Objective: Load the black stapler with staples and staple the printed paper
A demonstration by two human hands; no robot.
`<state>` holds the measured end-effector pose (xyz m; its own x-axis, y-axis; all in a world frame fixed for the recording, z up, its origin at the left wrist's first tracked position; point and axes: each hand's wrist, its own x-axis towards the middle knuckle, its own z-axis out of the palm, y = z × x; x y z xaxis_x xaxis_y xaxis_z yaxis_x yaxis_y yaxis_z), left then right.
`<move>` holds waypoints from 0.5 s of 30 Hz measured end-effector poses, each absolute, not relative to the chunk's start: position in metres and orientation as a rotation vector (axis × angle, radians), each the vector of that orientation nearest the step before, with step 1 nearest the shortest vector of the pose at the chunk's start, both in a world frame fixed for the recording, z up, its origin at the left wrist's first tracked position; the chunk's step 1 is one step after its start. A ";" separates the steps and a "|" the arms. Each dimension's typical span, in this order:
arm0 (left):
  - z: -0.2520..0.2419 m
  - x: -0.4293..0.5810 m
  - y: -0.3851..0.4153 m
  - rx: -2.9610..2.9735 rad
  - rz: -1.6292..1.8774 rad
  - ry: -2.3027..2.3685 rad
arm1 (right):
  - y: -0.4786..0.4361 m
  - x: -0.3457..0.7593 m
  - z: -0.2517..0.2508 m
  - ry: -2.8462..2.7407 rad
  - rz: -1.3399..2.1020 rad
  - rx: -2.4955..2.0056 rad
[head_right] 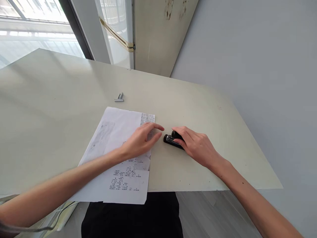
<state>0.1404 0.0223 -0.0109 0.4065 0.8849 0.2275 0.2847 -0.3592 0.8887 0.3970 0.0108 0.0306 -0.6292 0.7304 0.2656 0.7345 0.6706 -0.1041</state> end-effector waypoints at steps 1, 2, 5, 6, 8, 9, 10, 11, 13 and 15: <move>-0.015 0.141 0.022 1.976 0.936 0.997 | 0.011 0.398 0.031 -2.580 0.085 -1.208; -0.019 0.142 0.023 2.080 0.937 0.977 | 0.011 0.397 0.033 -2.533 0.205 -1.266; -0.029 0.143 0.023 2.285 0.934 0.910 | 0.013 0.385 0.037 -2.274 0.498 -1.527; -0.031 0.143 0.024 2.319 0.932 0.901 | 0.015 0.379 0.037 -2.192 0.539 -1.616; -0.031 0.142 0.024 2.344 0.938 0.908 | 0.020 0.366 0.036 -2.115 0.554 -1.757; -0.031 0.142 0.024 2.340 0.949 0.918 | 0.022 0.361 0.035 -2.118 0.530 -1.807; -0.030 0.141 0.024 2.330 0.964 0.931 | 0.024 0.356 0.033 -2.139 0.491 -1.844; -0.029 0.141 0.024 2.316 0.979 0.943 | 0.025 0.352 0.031 -2.168 0.440 -1.870; -0.029 0.141 0.024 2.287 1.003 0.963 | 0.026 0.347 0.028 -2.231 0.323 -1.906; -0.030 0.142 0.024 2.267 1.017 0.974 | 0.025 0.345 0.025 -2.303 0.214 -1.920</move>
<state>0.1422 0.0240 -0.0297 0.4740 0.7593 0.4460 0.4123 -0.6389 0.6495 0.3445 0.0254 0.0253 -0.1788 0.9838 0.0134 0.9645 0.1779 -0.1951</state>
